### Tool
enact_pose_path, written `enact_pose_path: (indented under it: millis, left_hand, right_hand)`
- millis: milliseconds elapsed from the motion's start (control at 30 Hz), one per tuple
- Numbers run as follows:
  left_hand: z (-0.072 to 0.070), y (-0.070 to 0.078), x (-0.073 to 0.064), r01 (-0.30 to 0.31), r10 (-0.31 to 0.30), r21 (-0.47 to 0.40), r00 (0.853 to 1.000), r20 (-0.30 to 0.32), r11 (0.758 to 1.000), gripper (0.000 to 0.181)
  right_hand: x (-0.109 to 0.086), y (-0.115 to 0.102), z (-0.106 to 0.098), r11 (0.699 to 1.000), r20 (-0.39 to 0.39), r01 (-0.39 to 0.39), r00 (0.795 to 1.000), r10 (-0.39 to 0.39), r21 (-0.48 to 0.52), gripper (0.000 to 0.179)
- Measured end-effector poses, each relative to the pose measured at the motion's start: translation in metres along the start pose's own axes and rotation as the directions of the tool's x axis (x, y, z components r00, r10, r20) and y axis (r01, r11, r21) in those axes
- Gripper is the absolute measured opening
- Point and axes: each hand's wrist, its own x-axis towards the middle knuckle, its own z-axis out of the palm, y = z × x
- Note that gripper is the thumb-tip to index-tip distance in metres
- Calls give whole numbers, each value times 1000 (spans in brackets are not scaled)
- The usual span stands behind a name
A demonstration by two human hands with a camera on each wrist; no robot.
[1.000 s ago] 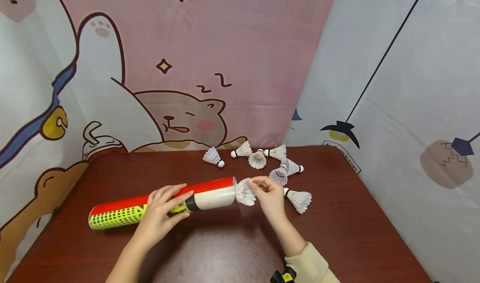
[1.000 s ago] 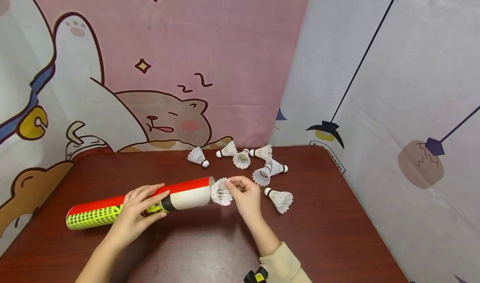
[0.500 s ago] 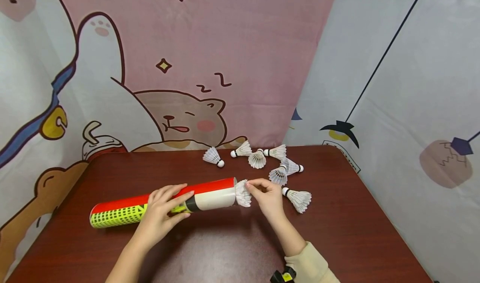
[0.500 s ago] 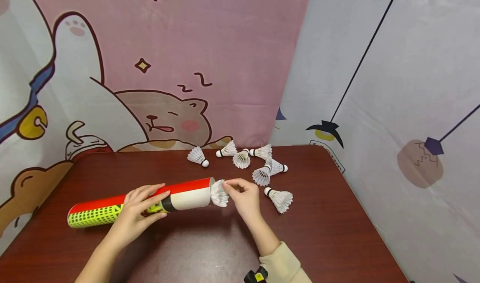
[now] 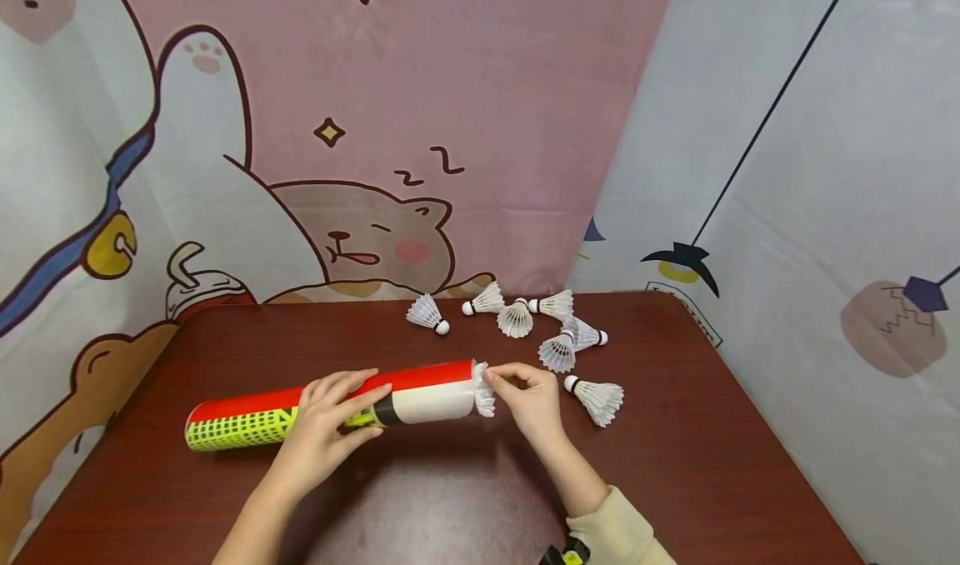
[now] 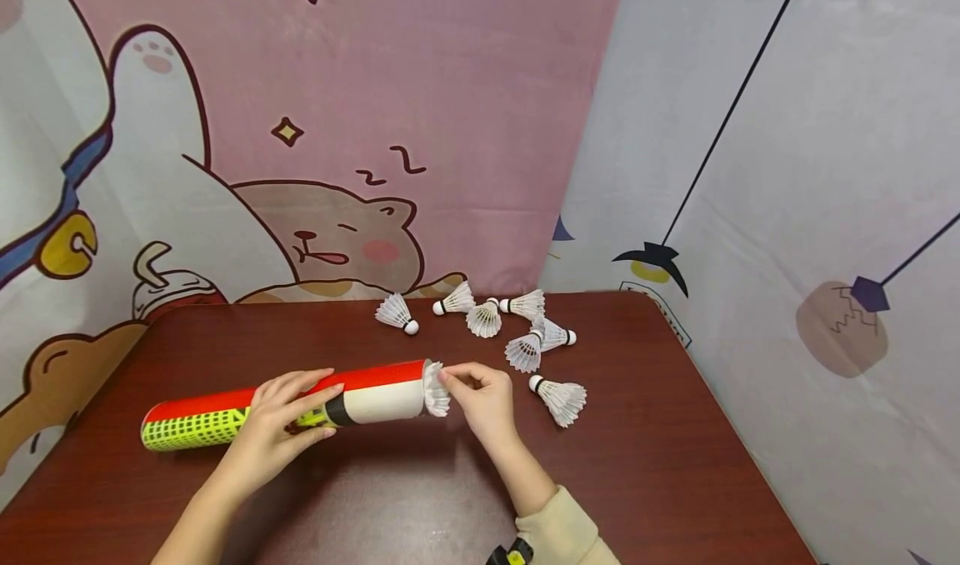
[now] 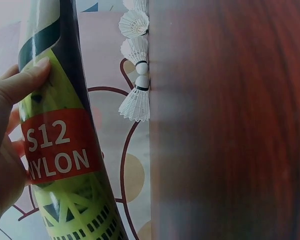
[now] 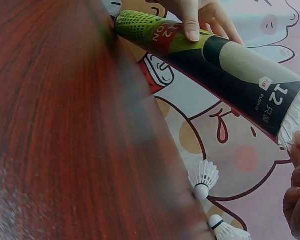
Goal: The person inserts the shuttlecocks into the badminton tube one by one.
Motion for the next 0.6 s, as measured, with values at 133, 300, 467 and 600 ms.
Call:
enact_pose_path:
  millis: [133, 300, 467, 600]
  left_hand:
    - [0, 1, 0, 4, -4, -2, 1000, 4, 1000, 72]
    - [-1, 1, 1, 6, -6, 3, 1000, 3, 1000, 72]
    - [-1, 1, 1, 3, -3, 4, 1000, 3, 1000, 72]
    - [0, 1, 0, 5, -5, 6, 1000, 5, 1000, 72]
  right_hand:
    - [-1, 0, 2, 1000, 9, 29, 1000, -29, -9, 3]
    - [-2, 0, 3, 999, 20, 53, 998, -53, -12, 4]
    - [-4, -1, 5, 998, 43, 63, 997, -63, -17, 5]
    - [-5, -1, 6, 997, 65, 80, 995, -78, -18, 6]
